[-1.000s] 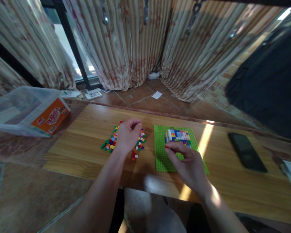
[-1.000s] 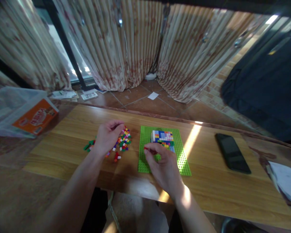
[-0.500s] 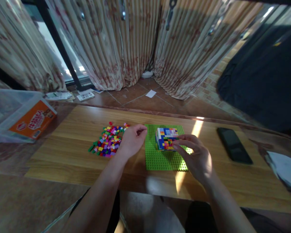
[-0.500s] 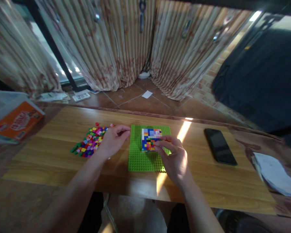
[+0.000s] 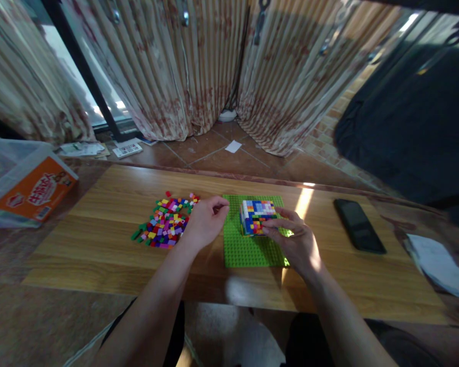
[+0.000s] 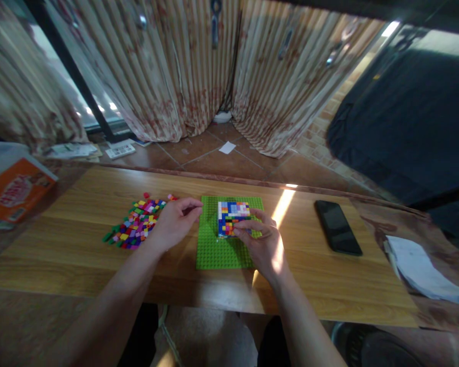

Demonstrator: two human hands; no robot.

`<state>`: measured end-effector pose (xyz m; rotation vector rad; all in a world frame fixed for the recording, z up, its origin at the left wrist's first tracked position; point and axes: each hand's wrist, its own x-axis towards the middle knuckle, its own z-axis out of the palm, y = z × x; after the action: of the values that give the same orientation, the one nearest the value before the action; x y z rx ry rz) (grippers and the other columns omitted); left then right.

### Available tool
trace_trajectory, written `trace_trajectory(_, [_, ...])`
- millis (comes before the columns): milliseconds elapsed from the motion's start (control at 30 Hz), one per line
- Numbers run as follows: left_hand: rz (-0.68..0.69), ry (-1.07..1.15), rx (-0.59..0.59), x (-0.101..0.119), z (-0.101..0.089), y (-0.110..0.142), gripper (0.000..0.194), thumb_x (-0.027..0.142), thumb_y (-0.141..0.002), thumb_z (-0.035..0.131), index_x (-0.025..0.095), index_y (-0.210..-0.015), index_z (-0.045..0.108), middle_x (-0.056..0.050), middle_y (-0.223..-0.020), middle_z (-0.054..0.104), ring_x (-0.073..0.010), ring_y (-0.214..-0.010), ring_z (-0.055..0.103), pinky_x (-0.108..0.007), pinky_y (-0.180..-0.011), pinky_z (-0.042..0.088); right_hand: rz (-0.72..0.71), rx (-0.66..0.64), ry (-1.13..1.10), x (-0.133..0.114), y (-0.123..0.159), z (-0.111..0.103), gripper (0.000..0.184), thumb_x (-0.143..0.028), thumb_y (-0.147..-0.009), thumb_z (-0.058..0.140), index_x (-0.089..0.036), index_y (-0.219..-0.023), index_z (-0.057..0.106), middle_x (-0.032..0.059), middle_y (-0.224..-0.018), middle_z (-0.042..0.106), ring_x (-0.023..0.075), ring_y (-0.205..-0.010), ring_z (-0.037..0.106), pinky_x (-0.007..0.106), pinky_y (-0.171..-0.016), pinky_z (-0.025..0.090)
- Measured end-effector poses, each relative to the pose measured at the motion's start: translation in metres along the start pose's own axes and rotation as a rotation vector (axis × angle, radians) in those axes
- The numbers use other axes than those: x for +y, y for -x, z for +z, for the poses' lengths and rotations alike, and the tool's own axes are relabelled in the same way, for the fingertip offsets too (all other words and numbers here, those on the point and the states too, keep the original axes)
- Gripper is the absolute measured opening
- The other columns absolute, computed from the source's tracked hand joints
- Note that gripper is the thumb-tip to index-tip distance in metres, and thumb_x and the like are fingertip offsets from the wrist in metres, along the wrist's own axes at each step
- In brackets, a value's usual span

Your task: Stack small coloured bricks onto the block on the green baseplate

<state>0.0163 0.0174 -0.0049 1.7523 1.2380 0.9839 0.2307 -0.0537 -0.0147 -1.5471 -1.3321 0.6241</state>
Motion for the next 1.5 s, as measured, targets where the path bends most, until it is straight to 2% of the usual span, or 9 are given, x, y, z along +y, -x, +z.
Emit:
trace_trajectory(233, [-0.006,-0.015,0.003,0.000,-0.001,0.001,0.016,0.020,-0.081,0.055,0.016,-0.086,0.070,-0.004,-0.078,0.073,-0.0169,-0.073,0.067,-0.028,-0.070,0.052,0.143,-0.040,-0.316,0.006,-0.005,0.006,0.020,-0.030,-0.057,0.085,-0.024,-0.073,0.073,0.0031,-0.111,0.063,0.0225,-0.103,0.063,0.047,-0.095,0.050])
trace_trajectory(800, [0.004,-0.036,0.002,0.002,-0.002,0.003,0.015,0.019,-0.081,0.056,0.016,-0.085,0.069,-0.005,-0.083,0.073,-0.0174,-0.077,0.067,-0.029,-0.072,0.052,0.120,-0.066,-0.271,0.008,-0.007,0.005,0.025,-0.034,-0.058,0.084,-0.022,-0.077,0.071,0.0041,-0.110,0.065,0.0219,-0.099,0.064,0.046,-0.087,0.054])
trace_trajectory(900, [-0.004,-0.020,0.067,-0.002,-0.011,0.000,0.014,0.019,-0.080,0.056,0.016,-0.084,0.069,-0.005,-0.081,0.073,-0.0164,-0.075,0.066,-0.028,-0.073,0.052,0.055,0.034,-0.188,-0.001,-0.007,-0.001,0.022,-0.035,-0.065,0.081,-0.023,-0.082,0.073,0.0053,-0.107,0.068,0.0232,-0.100,0.065,0.044,-0.082,0.055])
trace_trajectory(967, [-0.014,0.016,0.123,-0.006,-0.018,-0.002,0.015,0.021,-0.079,0.057,0.017,-0.085,0.070,-0.004,-0.081,0.072,-0.0154,-0.073,0.065,-0.027,-0.071,0.052,-0.065,0.187,-0.100,-0.013,-0.004,0.000,0.016,-0.032,-0.070,0.078,-0.023,-0.083,0.073,0.0057,-0.106,0.068,0.0232,-0.101,0.064,0.043,-0.085,0.053])
trace_trajectory(1033, [-0.039,0.068,0.184,-0.010,-0.026,-0.004,0.016,0.022,-0.079,0.057,0.016,-0.086,0.070,-0.004,-0.080,0.072,-0.0146,-0.070,0.064,-0.025,-0.067,0.052,-0.191,0.235,-0.075,-0.027,0.003,0.006,0.010,-0.029,-0.076,0.073,-0.023,-0.084,0.072,0.0050,-0.102,0.068,0.0211,-0.095,0.065,0.041,-0.083,0.053])
trace_trajectory(1133, [-0.080,0.108,0.267,-0.016,-0.036,-0.005,0.017,0.024,-0.077,0.059,0.015,-0.087,0.070,-0.003,-0.075,0.070,-0.0136,-0.067,0.063,-0.024,-0.064,0.050,-0.307,0.035,-0.047,-0.049,0.022,0.026,0.005,-0.024,-0.083,0.066,-0.024,-0.086,0.070,0.0026,-0.088,0.068,0.0175,-0.083,0.065,0.034,-0.076,0.053])
trace_trajectory(1267, [-0.069,0.118,0.312,-0.017,-0.043,-0.004,0.016,0.024,-0.077,0.060,0.015,-0.086,0.070,-0.002,-0.075,0.069,-0.0135,-0.069,0.062,-0.025,-0.067,0.051,-0.384,-0.369,0.085,-0.063,0.046,0.063,0.012,-0.021,-0.088,0.059,-0.024,-0.093,0.069,0.0038,-0.091,0.069,0.0168,-0.083,0.065,0.030,-0.075,0.053])
trace_trajectory(1367, [-0.068,0.119,0.304,-0.016,-0.044,-0.003,0.015,0.023,-0.077,0.059,0.015,-0.085,0.070,-0.002,-0.076,0.069,-0.0134,-0.070,0.062,-0.025,-0.069,0.052,-0.385,-0.470,0.173,-0.059,0.053,0.087,0.014,-0.019,-0.089,0.056,-0.023,-0.094,0.068,0.0050,-0.092,0.068,0.0184,-0.087,0.064,0.031,-0.077,0.052])
trace_trajectory(1500, [-0.074,0.110,0.293,-0.016,-0.044,-0.001,0.016,0.021,-0.077,0.058,0.016,-0.086,0.071,-0.003,-0.079,0.071,-0.0139,-0.073,0.064,-0.025,-0.070,0.053,-0.359,-0.480,0.250,-0.053,0.053,0.106,0.017,-0.018,-0.090,0.053,-0.024,-0.094,0.069,0.0054,-0.096,0.066,0.0193,-0.089,0.063,0.032,-0.079,0.051])
